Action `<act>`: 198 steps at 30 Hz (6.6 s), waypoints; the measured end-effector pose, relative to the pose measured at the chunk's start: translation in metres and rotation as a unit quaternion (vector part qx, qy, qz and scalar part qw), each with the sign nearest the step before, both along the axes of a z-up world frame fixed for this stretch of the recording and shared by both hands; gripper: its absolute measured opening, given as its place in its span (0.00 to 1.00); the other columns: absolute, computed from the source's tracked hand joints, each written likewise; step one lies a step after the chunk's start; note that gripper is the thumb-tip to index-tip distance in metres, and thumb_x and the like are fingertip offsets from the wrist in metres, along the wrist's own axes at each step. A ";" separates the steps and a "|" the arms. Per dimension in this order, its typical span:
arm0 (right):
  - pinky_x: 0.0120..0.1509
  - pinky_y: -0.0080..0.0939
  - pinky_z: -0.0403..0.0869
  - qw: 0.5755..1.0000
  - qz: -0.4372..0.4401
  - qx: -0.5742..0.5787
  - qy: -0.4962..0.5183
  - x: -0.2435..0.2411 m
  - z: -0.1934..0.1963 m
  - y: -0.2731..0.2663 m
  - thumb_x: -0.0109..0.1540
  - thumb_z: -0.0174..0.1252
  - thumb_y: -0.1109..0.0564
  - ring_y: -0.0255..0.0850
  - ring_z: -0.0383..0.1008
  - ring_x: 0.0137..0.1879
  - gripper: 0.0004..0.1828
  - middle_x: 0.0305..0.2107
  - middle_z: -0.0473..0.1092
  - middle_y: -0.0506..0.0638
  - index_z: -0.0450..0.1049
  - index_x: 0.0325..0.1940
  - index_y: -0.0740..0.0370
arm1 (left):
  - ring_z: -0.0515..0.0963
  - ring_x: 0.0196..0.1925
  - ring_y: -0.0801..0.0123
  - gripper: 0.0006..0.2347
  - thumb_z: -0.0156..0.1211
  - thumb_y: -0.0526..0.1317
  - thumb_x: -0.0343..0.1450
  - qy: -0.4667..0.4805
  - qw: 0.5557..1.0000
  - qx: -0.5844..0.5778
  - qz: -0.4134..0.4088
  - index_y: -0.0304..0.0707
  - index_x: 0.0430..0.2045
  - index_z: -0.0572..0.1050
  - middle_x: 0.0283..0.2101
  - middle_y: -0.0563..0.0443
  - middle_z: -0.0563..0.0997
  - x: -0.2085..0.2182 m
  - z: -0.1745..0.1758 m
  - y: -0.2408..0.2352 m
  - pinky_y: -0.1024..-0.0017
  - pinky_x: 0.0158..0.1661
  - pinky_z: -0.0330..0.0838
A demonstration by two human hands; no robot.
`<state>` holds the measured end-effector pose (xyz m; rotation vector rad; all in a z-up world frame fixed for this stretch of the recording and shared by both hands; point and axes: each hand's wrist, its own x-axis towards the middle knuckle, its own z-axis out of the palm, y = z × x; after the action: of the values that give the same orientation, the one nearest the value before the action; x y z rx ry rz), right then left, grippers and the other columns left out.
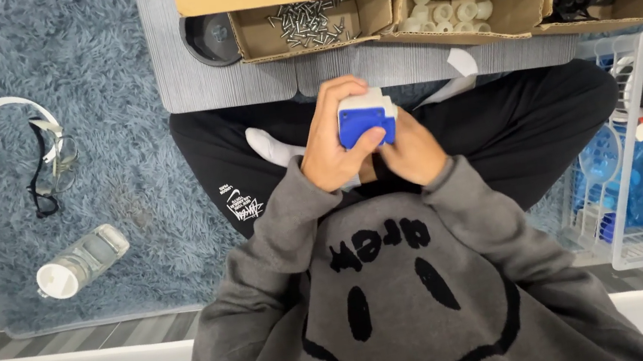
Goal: Assembling and inspecting a small electrical component using a screwdriver
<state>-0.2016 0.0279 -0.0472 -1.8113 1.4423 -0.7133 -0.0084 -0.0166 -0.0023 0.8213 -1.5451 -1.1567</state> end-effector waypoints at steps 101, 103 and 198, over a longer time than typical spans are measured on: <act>0.38 0.60 0.73 0.923 -0.126 -0.253 -0.262 -0.124 0.169 -0.014 0.84 0.49 0.55 0.69 0.68 0.33 0.16 0.48 0.66 0.86 0.53 0.70 0.63 | 0.87 0.50 0.60 0.09 0.65 0.29 0.81 -0.050 0.986 -0.101 0.120 0.39 0.54 0.82 0.49 0.44 0.85 -0.010 0.062 -0.017 0.70 0.57 0.85; 0.37 0.60 0.73 0.925 -0.122 -0.247 -0.261 -0.128 0.170 -0.014 0.83 0.50 0.56 0.68 0.66 0.30 0.17 0.49 0.66 0.89 0.52 0.69 0.64 | 0.86 0.49 0.61 0.10 0.62 0.28 0.82 -0.058 0.984 -0.122 0.113 0.39 0.56 0.80 0.50 0.45 0.83 -0.010 0.059 -0.016 0.70 0.54 0.85; 0.72 0.46 0.82 0.943 0.271 -0.192 0.026 -0.081 0.288 -0.120 0.68 0.61 0.69 0.51 0.82 0.68 0.42 0.68 0.73 0.63 0.51 0.84 0.64 | 0.83 0.59 0.48 0.19 0.84 0.42 0.69 -0.159 0.922 -0.297 0.192 0.43 0.48 0.78 0.57 0.47 0.83 -0.040 -0.017 -0.032 0.55 0.59 0.79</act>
<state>-0.2823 -0.0918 0.2409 -2.4023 0.7923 -0.6859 -0.0486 -0.0488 -0.0191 0.8593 -1.7617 -0.2409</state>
